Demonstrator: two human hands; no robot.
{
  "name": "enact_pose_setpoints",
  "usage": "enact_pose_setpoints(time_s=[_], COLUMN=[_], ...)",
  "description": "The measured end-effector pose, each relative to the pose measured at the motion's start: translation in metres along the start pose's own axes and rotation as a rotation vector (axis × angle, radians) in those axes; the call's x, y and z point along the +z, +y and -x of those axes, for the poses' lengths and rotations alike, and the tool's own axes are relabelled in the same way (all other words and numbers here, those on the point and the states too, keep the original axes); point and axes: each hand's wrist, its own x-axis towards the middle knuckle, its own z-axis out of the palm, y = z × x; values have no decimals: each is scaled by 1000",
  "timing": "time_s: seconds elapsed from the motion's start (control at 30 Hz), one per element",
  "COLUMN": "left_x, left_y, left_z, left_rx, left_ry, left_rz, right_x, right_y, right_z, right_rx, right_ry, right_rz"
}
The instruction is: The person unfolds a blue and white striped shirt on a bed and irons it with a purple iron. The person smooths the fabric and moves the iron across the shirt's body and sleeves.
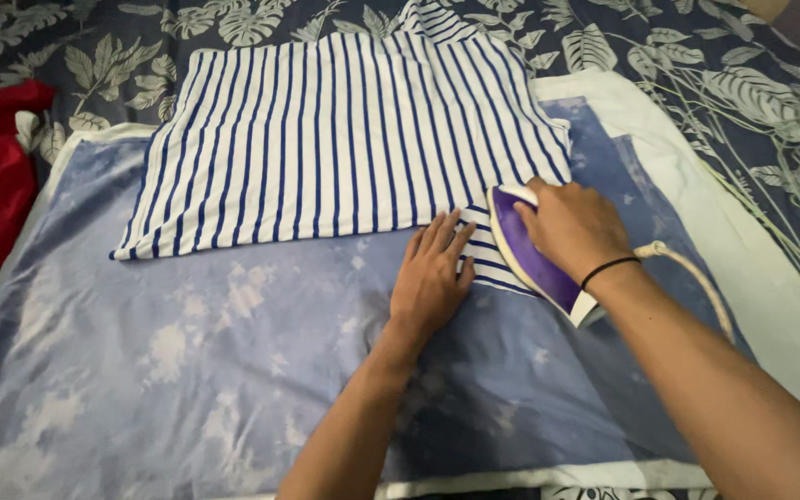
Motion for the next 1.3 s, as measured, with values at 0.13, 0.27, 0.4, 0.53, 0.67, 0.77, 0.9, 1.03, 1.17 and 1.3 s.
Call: enact_pose_setpoints(time_s=[0.13, 0.27, 0.4, 0.53, 0.67, 0.77, 0.9, 1.03, 1.17, 1.3], left_x=[-3, -9, -14, -17, -18, -13, -9, -9, -9, -8], left_y=[1, 4, 8, 11, 10, 13, 12, 15, 16, 15], left_z=[2, 3, 1, 0, 5, 13, 19, 24, 28, 30], left_rx=[-13, -4, -85, -169, -105, -69, -62, -75, -97, -84], left_ry=[40, 98, 73, 70, 56, 44, -10, -25, -20, 5], left_rz=[16, 49, 65, 151, 140, 83, 52, 52, 87, 73], right_x=[7, 17, 21, 17, 14, 10, 6, 1, -4, -13], right_y=[2, 10, 21, 27, 24, 24, 20, 18, 15, 11], right_z=[-20, -40, -50, -43, -24, -10, 10, 27, 35, 39], right_rx=[49, 89, 101, 65, 59, 51, 57, 52, 22, 44], right_ry=[16, 30, -15, -73, -87, -121, -147, -137, -167, -274], right_rz=[16, -17, -126, -132, -178, -193, -225, -256, -250, -300])
